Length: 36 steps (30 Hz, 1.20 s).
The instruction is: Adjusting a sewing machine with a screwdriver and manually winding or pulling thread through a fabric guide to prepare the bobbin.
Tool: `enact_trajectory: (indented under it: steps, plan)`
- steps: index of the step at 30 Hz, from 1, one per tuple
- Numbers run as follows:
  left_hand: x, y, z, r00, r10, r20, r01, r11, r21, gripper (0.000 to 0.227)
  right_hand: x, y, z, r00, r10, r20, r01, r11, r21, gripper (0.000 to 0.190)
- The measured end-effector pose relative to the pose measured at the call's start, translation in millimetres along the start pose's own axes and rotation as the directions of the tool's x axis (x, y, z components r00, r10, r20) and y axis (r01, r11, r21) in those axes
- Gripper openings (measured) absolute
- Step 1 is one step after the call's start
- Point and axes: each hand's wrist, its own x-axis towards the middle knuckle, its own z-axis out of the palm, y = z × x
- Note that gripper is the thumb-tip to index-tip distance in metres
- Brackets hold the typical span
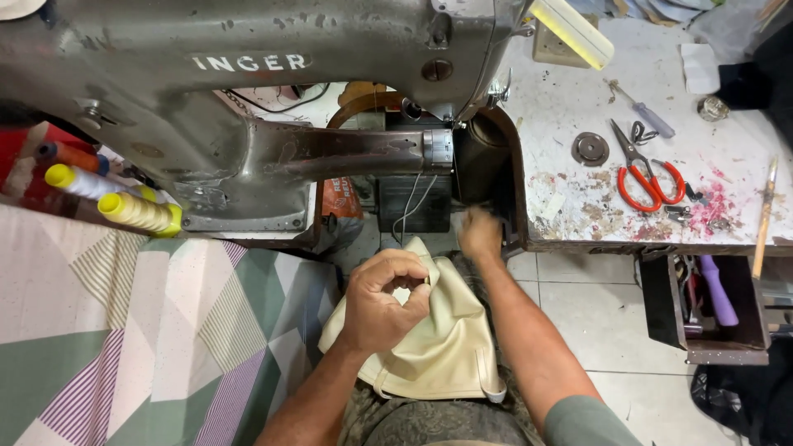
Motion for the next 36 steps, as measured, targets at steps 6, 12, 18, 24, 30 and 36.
enact_trajectory:
  steps: [6, 12, 18, 24, 30, 36]
  plan:
    - [-0.7, -4.8, -1.4, 1.0, -0.012, 0.004, 0.012, 1.0, 0.023, 0.017, 23.7, 23.8, 8.5, 0.983, -0.097, 0.155, 0.09, 0.995, 0.05, 0.033]
    - [8.2, 6.3, 8.2, 1.0, 0.013, 0.01, -0.013, 1.0, 0.02, 0.016, -4.8, -129.3, -133.9, 0.779, -0.4, -0.483, 0.619, 0.615, 0.489, 0.022]
    - [5.0, 9.3, 3.0, 0.999, 0.022, 0.03, -0.024, 0.997, 0.07, 0.017, 11.7, -128.3, -124.8, 0.768, -0.429, -0.475, 0.628, 0.649, 0.43, 0.005]
    - [-0.8, -0.7, 5.1, 1.0, -0.018, 0.02, 0.017, 0.999, 0.04, 0.017, 23.8, -101.0, -98.0, 0.721, -0.45, -0.527, 0.634, 0.736, 0.239, 0.013]
    - [-8.9, -16.7, -2.7, 0.999, -0.029, 0.015, 0.029, 0.998, 0.051, 0.018, 34.6, 93.1, 79.0, 0.911, 0.298, 0.284, -0.214, 0.932, -0.292, 0.023]
    - [-5.7, -14.0, -4.4, 0.999, -0.037, 0.006, 0.036, 0.998, 0.056, 0.016, 34.4, 16.2, -2.9, 0.996, -0.075, 0.037, 0.062, 0.959, 0.275, 0.024]
